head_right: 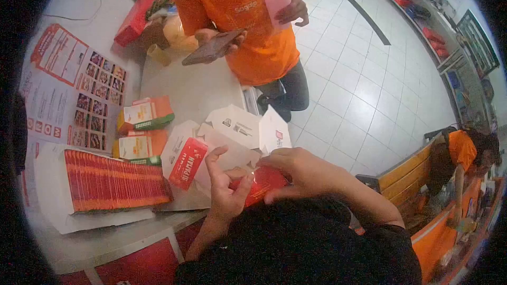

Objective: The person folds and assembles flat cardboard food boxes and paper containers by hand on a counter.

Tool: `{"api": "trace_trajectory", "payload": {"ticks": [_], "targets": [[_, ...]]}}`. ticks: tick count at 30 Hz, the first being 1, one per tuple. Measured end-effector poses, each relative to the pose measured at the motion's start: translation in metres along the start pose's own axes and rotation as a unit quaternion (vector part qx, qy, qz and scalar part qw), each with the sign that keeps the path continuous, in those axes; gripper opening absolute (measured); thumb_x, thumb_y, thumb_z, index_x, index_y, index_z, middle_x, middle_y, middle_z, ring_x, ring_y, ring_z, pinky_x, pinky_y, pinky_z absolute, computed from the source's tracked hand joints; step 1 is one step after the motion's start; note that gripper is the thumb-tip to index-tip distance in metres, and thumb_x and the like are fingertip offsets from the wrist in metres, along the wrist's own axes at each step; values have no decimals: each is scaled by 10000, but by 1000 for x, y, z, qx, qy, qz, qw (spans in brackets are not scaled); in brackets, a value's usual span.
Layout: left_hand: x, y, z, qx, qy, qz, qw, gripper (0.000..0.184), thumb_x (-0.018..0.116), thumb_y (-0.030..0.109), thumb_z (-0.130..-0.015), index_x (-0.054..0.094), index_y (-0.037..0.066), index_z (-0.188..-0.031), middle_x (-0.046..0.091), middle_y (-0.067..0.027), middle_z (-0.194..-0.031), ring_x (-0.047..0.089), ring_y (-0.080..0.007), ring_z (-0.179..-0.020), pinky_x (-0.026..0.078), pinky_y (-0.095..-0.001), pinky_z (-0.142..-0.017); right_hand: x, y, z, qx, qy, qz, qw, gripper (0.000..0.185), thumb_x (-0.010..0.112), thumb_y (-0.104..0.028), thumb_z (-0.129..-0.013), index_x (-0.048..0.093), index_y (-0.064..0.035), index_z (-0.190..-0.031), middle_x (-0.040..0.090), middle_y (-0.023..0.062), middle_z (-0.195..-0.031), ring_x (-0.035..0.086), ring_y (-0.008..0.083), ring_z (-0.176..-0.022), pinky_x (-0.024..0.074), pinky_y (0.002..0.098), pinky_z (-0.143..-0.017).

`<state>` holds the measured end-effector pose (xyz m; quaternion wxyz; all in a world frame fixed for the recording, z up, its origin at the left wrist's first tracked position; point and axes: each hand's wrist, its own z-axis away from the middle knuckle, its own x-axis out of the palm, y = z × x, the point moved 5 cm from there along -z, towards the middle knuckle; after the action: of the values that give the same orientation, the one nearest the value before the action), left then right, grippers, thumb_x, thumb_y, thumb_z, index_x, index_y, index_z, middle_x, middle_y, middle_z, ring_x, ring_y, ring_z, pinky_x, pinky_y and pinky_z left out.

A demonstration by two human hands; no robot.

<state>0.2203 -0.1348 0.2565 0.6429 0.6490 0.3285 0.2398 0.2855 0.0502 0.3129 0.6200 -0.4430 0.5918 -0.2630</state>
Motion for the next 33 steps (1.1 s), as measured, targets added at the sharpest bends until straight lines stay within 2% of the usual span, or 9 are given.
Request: {"api": "trace_trajectory", "payload": {"ticks": [4,8,11,16,19,21,23,27,33], "targets": [[-7,-10,-12,23,84,110,990,709,672,87,-987,201,0,-1509,613,-211,-1288,652,-235,-1099,518,-364,-961,-8,6,7,45,14,71,996,687,887,-368,-783,606,7,-1286,711,153,-1115,705,349,-941,563,409,-849],[-43,-39,-9,75,328,-16,942,774,757,167,-959,267,-25,-1526,493,-171,-1451,566,-237,-1267,460,-400,-1061,-24,57,25,44,339,-207,916,591,836,-358,-881,613,40,-1257,698,43,-1034,656,142,-878,548,301,-750],[-22,-44,-20,-25,176,247,953,686,754,185,-965,356,-14,-1488,604,-142,-1340,586,-233,-1239,490,-400,-1052,-16,99,43,170,328,-458,808,510,764,-353,-947,621,25,-1257,703,35,-1011,620,108,-803,521,266,-699],[-14,-37,-28,-129,138,340,921,418,689,167,-1009,549,-23,-1354,668,-105,-1248,666,-216,-1096,546,-400,-984,18,131,32,182,411,-650,613,382,657,-288,-1024,620,7,-1264,664,33,-1024,639,125,-872,528,260,-766],[-19,-40,-34,-133,172,338,916,373,643,184,-1033,567,-16,-1339,680,-106,-1249,679,-209,-1082,559,-391,-953,21,107,27,158,507,-389,753,318,687,-227,-998,622,-12,-1224,630,74,-1184,649,190,-1010,545,327,-850],[-16,-26,-34,-150,233,289,917,302,613,148,-1033,611,-3,-1295,699,-107,-1231,696,-208,-1064,572,-388,-930,17,54,15,-14,414,-64,908,279,727,-114,-936,605,-32,-1173,582,147,-1328,603,327,-1215,523,469,-976],[-7,-19,-36,-189,141,400,886,294,580,123,-1029,612,2,-1295,701,-120,-1239,700,-222,-1075,576,-385,-935,28,18,3,-182,252,228,923,297,741,-84,-909,596,-45,-1165,586,170,-1337,566,381,-1288,497,523,-1017],[-5,7,-37,-252,53,491,832,299,571,38,-987,627,13,-1279,700,-136,-1209,696,-248,-1109,576,-392,-971,32,26,-16,-263,213,149,929,349,786,-77,-864,587,-41,-1149,577,187,-1385,539,413,-1339,475,542,-1062],[-8,-4,-51,-103,119,430,889,282,578,-22,-985,634,39,-1255,704,-132,-1211,713,-236,-1076,618,-389,-909,18,15,-20,-165,359,-126,910,311,826,-75,-830,639,-30,-1074,664,163,-1297,612,400,-1264,491,486,-1069]]}}
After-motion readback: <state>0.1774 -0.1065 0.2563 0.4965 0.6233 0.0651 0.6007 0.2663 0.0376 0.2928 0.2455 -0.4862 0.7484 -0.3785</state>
